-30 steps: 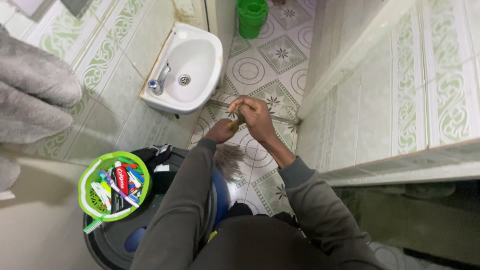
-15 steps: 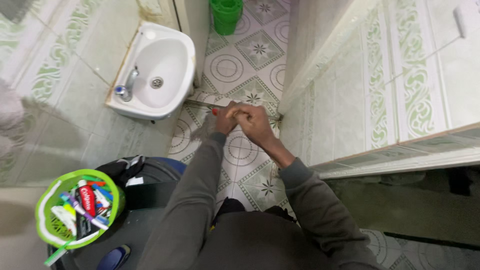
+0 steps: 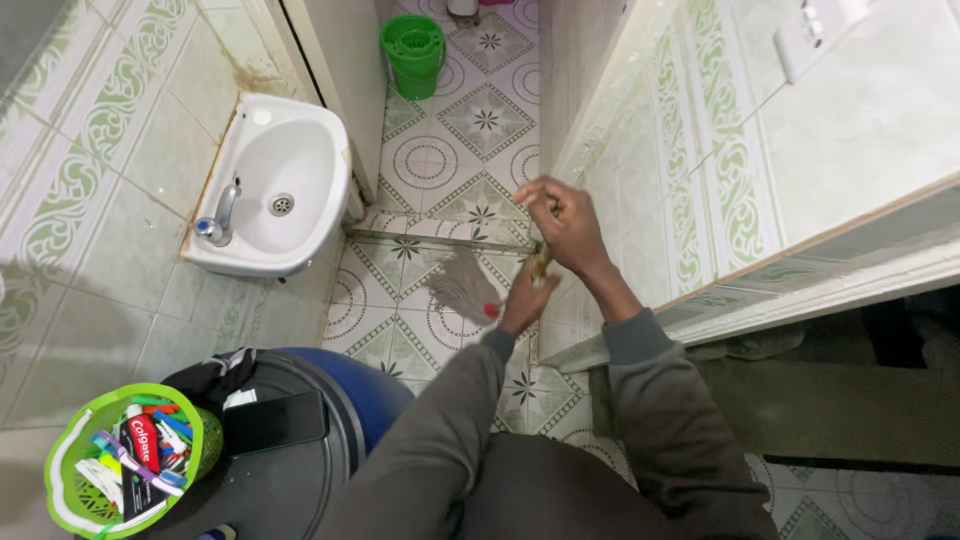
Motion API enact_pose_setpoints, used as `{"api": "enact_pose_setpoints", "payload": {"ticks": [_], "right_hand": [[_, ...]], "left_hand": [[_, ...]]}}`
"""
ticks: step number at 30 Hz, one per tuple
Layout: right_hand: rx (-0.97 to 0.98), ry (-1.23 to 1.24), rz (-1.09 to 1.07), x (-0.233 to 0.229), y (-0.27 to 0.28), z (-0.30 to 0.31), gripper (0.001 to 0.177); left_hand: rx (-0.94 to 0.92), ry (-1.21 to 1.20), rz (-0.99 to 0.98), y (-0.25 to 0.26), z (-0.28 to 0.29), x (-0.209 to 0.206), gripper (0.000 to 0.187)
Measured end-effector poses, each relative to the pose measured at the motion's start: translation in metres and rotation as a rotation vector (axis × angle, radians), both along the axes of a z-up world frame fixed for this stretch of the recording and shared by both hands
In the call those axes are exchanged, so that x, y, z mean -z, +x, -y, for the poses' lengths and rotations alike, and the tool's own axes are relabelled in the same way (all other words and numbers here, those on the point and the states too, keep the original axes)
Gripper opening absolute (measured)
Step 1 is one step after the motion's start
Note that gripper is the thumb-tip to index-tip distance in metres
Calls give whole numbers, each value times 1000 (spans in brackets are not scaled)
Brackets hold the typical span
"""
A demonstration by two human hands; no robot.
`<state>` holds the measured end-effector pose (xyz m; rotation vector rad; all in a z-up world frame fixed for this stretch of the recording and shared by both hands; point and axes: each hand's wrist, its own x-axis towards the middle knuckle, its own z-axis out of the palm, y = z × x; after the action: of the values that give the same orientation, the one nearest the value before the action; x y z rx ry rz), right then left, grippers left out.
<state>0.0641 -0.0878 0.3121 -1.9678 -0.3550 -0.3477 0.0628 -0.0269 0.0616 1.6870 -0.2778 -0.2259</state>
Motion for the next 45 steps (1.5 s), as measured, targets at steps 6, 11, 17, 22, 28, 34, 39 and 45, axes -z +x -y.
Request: {"api": "enact_pose_setpoints", "payload": {"ticks": [6, 11, 17, 22, 28, 34, 39, 45], "right_hand": [[-158, 27, -234, 7, -27, 18, 23], [-387, 48, -452, 5, -51, 1, 27], [-333, 129, -342, -15, -75, 1, 24], [-273, 347, -289, -13, -78, -10, 26], [-329, 282, -175, 39, -58, -61, 20], [-328, 161, -189, 96, -24, -118, 19], [-346, 158, -304, 125, -23, -142, 19], [-383, 356, -365, 111, -2, -118, 25]], "left_hand": [[10, 74, 167, -32, -2, 59, 51], [220, 31, 86, -11, -28, 63, 42], [281, 29, 474, 13, -60, 16, 38], [370, 488, 602, 64, -85, 23, 23], [364, 503, 315, 96, -162, 34, 26], [196, 659, 406, 101, -233, 87, 34], [-6, 512, 315, 58, -244, 120, 25], [-457, 293, 307, 39, -188, 121, 19]]}}
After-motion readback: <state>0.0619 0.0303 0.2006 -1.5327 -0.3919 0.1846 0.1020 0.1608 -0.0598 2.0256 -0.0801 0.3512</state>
